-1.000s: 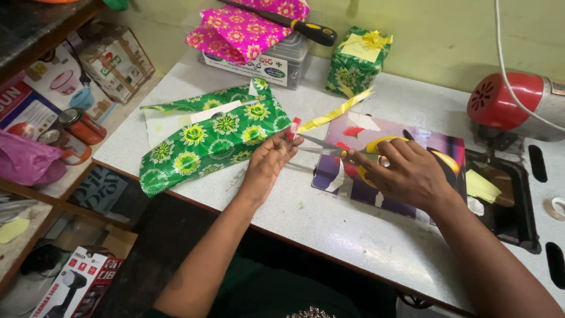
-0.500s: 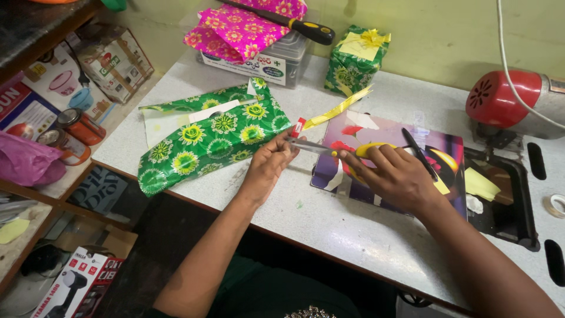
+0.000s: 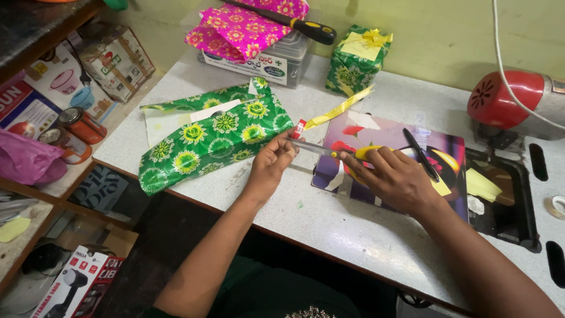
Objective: The person wraps a gift using green floral wrapping paper. They fold the paper around the item, apply clear tape to secure the edges, and use scissors to cut the tape. The process includes folding, taping, and trimming to complete the wrapping.
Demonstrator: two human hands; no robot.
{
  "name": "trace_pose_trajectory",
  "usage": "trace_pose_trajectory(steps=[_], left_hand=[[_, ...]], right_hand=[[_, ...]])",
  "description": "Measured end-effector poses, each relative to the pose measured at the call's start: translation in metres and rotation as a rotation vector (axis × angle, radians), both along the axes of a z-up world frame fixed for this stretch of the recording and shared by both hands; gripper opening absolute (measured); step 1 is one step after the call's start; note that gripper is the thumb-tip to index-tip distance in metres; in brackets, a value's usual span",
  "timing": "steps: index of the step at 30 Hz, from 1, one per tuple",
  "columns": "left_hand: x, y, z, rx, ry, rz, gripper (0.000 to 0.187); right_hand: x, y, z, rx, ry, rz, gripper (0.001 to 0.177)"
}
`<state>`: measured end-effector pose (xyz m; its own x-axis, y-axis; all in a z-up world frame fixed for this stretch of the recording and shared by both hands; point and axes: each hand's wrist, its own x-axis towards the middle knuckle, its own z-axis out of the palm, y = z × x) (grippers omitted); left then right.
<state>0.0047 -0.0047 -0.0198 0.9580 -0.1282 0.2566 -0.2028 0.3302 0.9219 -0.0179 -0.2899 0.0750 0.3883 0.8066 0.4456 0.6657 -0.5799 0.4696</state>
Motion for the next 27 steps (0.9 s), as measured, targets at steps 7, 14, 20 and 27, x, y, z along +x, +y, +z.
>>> trace_pose_trajectory(steps=[7,14,20,27], left_hand=[[-0.003,-0.004,0.004,-0.013,0.081,0.002,0.036],[-0.002,-0.001,0.005,0.003,0.017,-0.020,0.003],[-0.001,0.002,-0.001,0.043,0.024,-0.031,0.005],[-0.030,-0.004,0.036,0.618,-0.211,0.020,0.009]], right_hand=[[0.001,-0.004,-0.001,-0.051,0.085,-0.049,0.068],[0.002,-0.001,-0.002,0.077,0.179,-0.003,0.057],[0.001,0.003,0.001,0.158,0.246,0.003,0.052],[0.003,0.002,0.003,0.444,0.527,-0.306,0.056]])
